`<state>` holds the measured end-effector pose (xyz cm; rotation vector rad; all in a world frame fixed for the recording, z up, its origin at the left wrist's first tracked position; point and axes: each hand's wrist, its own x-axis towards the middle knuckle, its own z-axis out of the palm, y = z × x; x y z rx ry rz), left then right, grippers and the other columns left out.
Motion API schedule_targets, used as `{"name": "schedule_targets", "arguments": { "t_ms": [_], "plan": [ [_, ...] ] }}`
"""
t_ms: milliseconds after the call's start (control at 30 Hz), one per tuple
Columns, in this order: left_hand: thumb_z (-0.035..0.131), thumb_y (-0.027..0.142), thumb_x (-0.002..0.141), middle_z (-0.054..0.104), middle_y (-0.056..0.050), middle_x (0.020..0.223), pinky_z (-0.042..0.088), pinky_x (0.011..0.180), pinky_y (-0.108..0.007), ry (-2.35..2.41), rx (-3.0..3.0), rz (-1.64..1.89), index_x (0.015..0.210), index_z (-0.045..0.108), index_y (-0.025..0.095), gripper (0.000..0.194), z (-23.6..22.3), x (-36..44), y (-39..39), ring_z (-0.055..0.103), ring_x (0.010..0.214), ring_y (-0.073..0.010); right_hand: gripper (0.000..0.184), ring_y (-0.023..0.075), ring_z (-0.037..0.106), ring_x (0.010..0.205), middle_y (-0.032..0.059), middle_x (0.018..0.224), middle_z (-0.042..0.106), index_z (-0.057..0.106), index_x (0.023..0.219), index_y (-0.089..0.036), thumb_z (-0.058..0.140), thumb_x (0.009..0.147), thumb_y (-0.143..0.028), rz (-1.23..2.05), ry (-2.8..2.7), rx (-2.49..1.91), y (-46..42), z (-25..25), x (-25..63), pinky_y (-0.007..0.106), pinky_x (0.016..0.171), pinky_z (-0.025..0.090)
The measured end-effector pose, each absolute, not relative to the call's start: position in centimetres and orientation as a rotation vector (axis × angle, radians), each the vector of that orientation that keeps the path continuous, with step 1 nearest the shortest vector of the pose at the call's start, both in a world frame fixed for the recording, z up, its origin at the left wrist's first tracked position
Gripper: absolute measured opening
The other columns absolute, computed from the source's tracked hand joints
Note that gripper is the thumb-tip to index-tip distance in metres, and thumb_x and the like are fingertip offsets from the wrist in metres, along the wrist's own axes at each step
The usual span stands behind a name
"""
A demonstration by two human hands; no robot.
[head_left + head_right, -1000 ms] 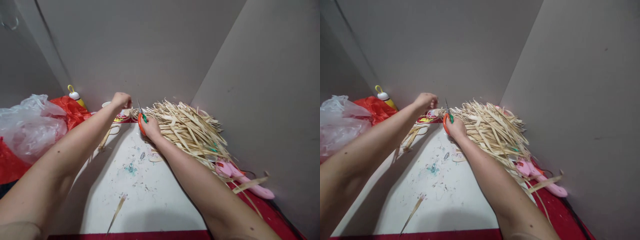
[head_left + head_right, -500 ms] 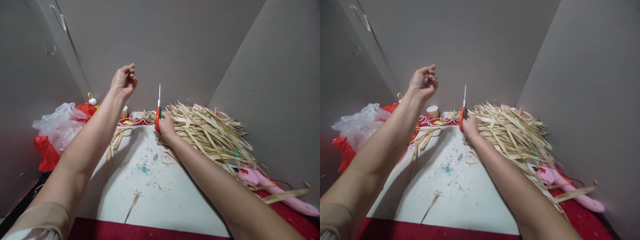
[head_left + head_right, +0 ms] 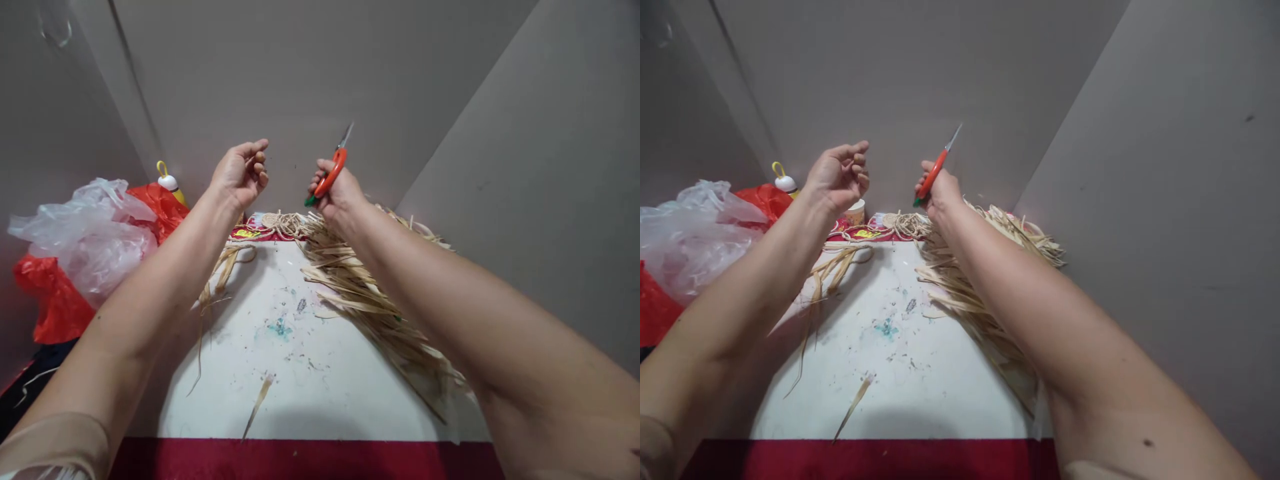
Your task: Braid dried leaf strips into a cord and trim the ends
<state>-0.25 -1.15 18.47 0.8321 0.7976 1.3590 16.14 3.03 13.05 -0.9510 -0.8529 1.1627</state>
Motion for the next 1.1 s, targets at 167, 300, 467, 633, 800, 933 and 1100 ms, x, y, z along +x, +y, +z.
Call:
{"name": "schedule_targets", "arguments": {
  "t_ms": [167,300,467,633,800,933,1100],
  "plan": [
    [0.06,0.014,0.07,0.051,0.007,0.05,0.036,0.04,-0.014,0.845,0.909,1.273,0.081,0.062,0.017,0.011,16.2,2.3,-2.8,0.043,0.037,-0.0028,0.037,0.0066,0.045,0.049,-0.0075,0.048,0.036,0.041,0.064,-0.023,0.057,0.083,-0.051,1.08,-1.017,-0.862,4.0,14.6,15.9,0.019,0.046,0.039],
    [0.059,0.01,0.069,0.056,0.005,0.056,0.036,0.037,-0.016,0.879,1.037,1.137,0.082,0.056,0.017,0.014,12.4,6.6,-5.7,0.047,0.037,-0.0052,0.039,0.0083,0.049,0.049,-0.0072,0.05,0.039,0.04,0.065,-0.023,0.059,0.08,-0.054,1.054,-0.907,-0.795,4.9,16.8,15.8,0.021,0.045,0.039],
    [0.045,0.016,0.076,0.059,0.0,0.057,0.045,0.043,-0.023,0.631,1.022,0.646,0.08,0.056,0.016,0.011,8.9,11.7,-9.8,0.058,0.044,-0.0125,0.037,0.0097,0.049,0.052,-0.0058,0.051,0.04,0.038,0.065,-0.024,0.052,0.086,-0.051,1.06,-0.8,-0.797,4.1,19.2,15.8,0.022,0.048,0.04],
    [0.044,0.017,0.077,0.063,-0.003,0.054,0.047,0.054,-0.023,0.515,1.236,0.222,0.069,0.06,0.015,0.018,6.7,12.8,-12.6,0.059,0.05,-0.0123,0.032,0.0033,0.036,0.049,-0.0088,0.053,0.036,0.037,0.065,-0.021,0.045,0.095,-0.029,1.087,-0.738,-0.708,2.2,20.6,16.8,0.014,0.05,0.035],
    [0.061,0.012,0.069,0.057,0.004,0.048,0.041,0.056,-0.021,0.437,1.835,-0.222,0.058,0.06,0.016,0.011,5.3,11.3,-13.7,0.053,0.05,-0.009,0.025,0.0053,0.037,0.048,-0.0085,0.054,0.036,0.038,0.069,-0.022,0.042,0.094,-0.02,0.863,-0.88,-0.8,1.3,20.2,18.8,0.017,0.048,0.035],
    [0.061,0.015,0.073,0.054,0.005,0.049,0.037,0.049,-0.019,0.685,1.772,0.205,0.065,0.063,0.015,0.008,8.6,8.1,-10.7,0.049,0.046,-0.0059,0.021,0.0076,0.038,0.042,-0.0065,0.05,0.041,0.045,0.065,-0.02,0.055,0.083,-0.019,0.742,-1.256,-0.993,-1.0,18.2,21.2,0.023,0.041,0.03],
    [0.061,0.032,0.079,0.04,0.008,0.041,0.027,0.038,-0.014,0.814,1.253,1.091,0.066,0.059,0.017,0.02,16.3,1.4,-6.3,0.04,0.036,-0.0027,0.033,0.0102,0.044,0.048,-0.0022,0.056,0.054,0.061,0.07,-0.018,0.076,0.062,-0.046,0.677,-2.01,-1.492,-6.3,14.7,24.1,0.024,0.046,0.031]
  ]
}}
